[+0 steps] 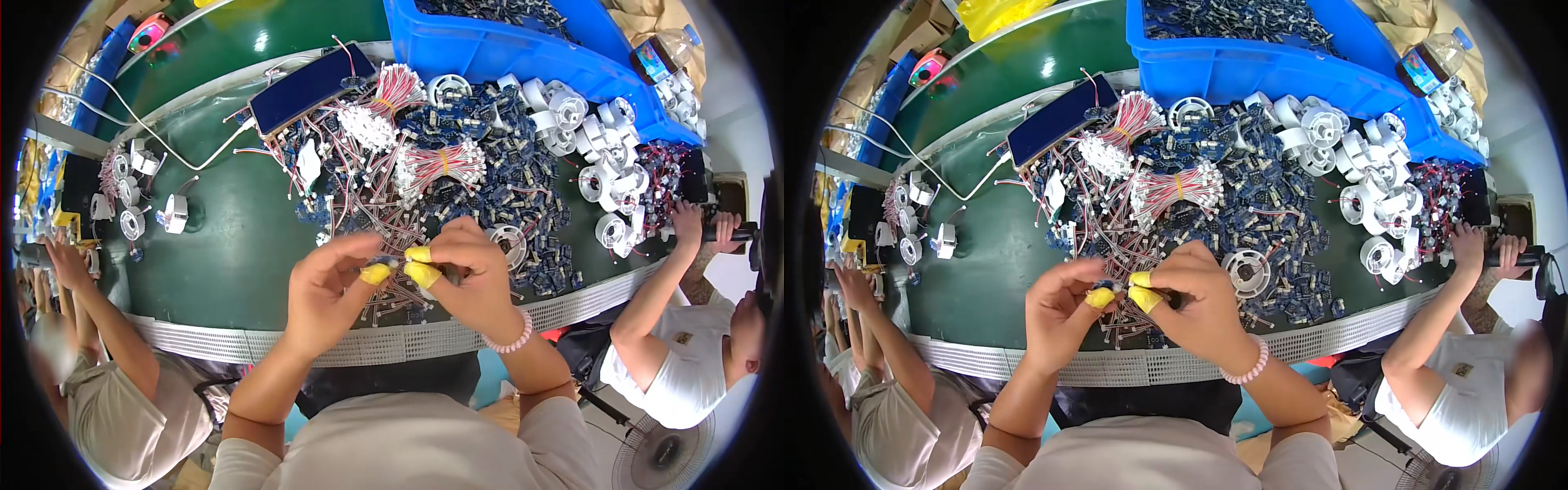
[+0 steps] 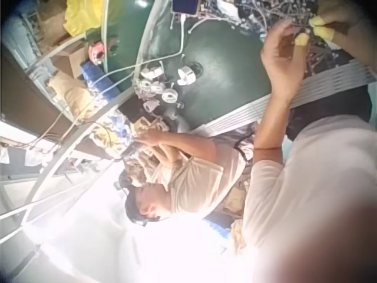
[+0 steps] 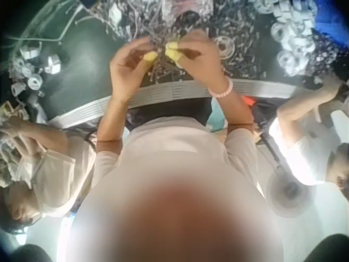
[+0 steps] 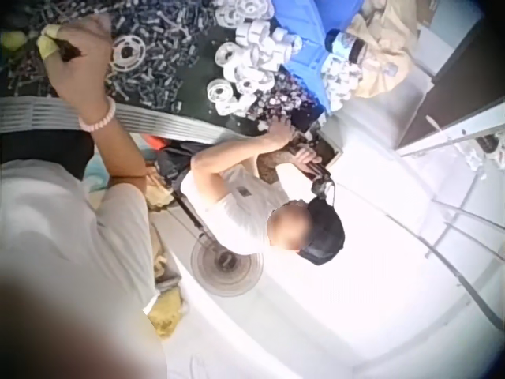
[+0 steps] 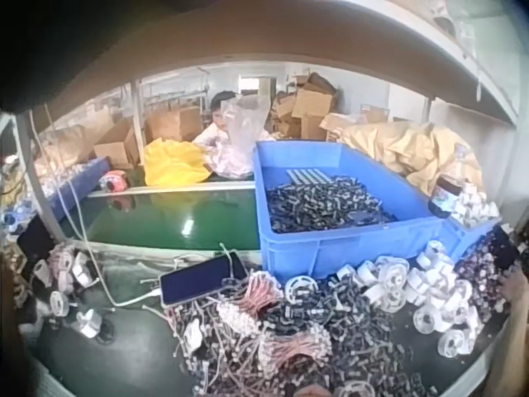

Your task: Assembling circuit boards and wiring into white plastic housings on an assembly line.

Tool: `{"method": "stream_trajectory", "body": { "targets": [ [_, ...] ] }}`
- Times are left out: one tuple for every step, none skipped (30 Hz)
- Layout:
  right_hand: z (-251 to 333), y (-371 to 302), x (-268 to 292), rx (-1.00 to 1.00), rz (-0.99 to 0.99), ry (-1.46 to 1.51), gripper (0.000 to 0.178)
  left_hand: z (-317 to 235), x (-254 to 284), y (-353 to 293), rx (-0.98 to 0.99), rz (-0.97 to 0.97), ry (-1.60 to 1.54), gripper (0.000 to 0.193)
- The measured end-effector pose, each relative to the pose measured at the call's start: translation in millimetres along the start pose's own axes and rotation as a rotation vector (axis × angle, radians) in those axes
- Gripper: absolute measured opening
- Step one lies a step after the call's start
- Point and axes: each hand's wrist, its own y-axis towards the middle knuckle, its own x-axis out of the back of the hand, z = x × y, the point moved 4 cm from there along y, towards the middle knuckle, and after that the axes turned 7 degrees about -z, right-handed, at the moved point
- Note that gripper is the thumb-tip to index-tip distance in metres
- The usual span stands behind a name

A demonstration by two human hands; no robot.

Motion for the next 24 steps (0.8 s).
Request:
{"method": "stream_trajectory", "body": {
  "targets": [
    [2, -1, -1, 0.048, 0.008, -0.030, 0.020, 1, -2, 0, 0.044, -0.040, -0.022, 0.024],
    [4, -2, -1, 0.096, 0.015, -0.060, 0.018, 3, -2, 1, 0.088, -0.079, -0.042, 0.024],
    [5, -1, -1, 0.092, 0.015, -0.060, 0.018, 4, 0, 3, 0.092, -0.079, -0.042, 0.024],
    [7, -1, -1, 0.100, 0.031, -0.090, 0.016, 7, 0, 3, 0.099, -0.013, -0.023, 0.023],
    [8, -1, 0, 0.107, 0.046, -0.120, 0.014, 9, -1, 4, 0.106, 0.053, -0.004, 0.023],
    [8, -1, 0, 0.101, 0.046, -0.118, 0.014, 9, -2, 4, 0.112, 0.052, -0.002, 0.023],
    [7, -1, 1, 0.118, 0.046, -0.126, 0.015, 9, -3, 4, 0.146, 0.067, -0.006, 0.023],
    [7, -2, 2, 0.134, 0.046, -0.133, 0.016, 10, -5, 4, 0.180, 0.083, -0.009, 0.022],
    [7, -3, 2, 0.126, 0.047, -0.130, 0.016, 10, -6, 3, 0.189, 0.081, -0.007, 0.022],
    [10, -4, 3, 0.151, 0.014, -0.195, 0.016, 12, -7, 2, 0.217, 0.071, 0.028, 0.022],
    [13, -6, 3, 0.175, -0.018, -0.260, 0.016, 13, -9, 2, 0.246, 0.061, 0.064, 0.022],
    [14, -9, 2, 0.168, -0.020, -0.259, 0.016, 12, -11, 0, 0.253, 0.063, 0.066, 0.022],
    [18, -12, 0, 0.216, -0.060, -0.357, 0.016, 7, -12, 1, 0.135, 0.058, 0.242, 0.022],
    [21, -15, -1, 0.264, -0.099, -0.455, 0.017, 3, -14, 1, 0.016, 0.053, 0.417, 0.022],
    [22, -17, -2, 0.280, -0.115, -0.463, 0.017, 4, -15, 1, 0.017, 0.056, 0.419, 0.022],
    [21, -18, -2, 0.275, -0.116, -0.463, 0.017, 4, -17, 0, -0.008, 0.035, 0.433, 0.022],
    [19, -19, -3, 0.264, -0.116, -0.436, 0.017, 5, -18, -1, -0.033, 0.013, 0.447, 0.022],
    [17, -20, -3, 0.252, -0.116, -0.409, 0.016, 8, -18, -1, -0.029, 0.015, 0.446, 0.022],
    [17, -21, -3, 0.247, -0.113, -0.406, 0.016, 13, -17, -1, -0.008, 0.000, 0.416, 0.022],
    [17, -21, -4, 0.228, -0.087, -0.402, 0.016, 16, -16, -2, 0.013, -0.016, 0.386, 0.022],
    [16, -22, -4, 0.209, -0.060, -0.398, 0.015, 17, -16, -2, 0.018, -0.018, 0.387, 0.022],
    [16, -23, -4, 0.205, -0.056, -0.397, 0.015, 20, -15, -2, 0.028, -0.010, 0.395, 0.022],
    [15, -24, -3, 0.176, -0.032, -0.376, 0.016, 22, -15, -2, 0.037, -0.001, 0.403, 0.022],
    [14, -25, -3, 0.148, -0.009, -0.356, 0.017, 22, -15, 0, 0.041, -0.005, 0.401, 0.022]
  ]
}}
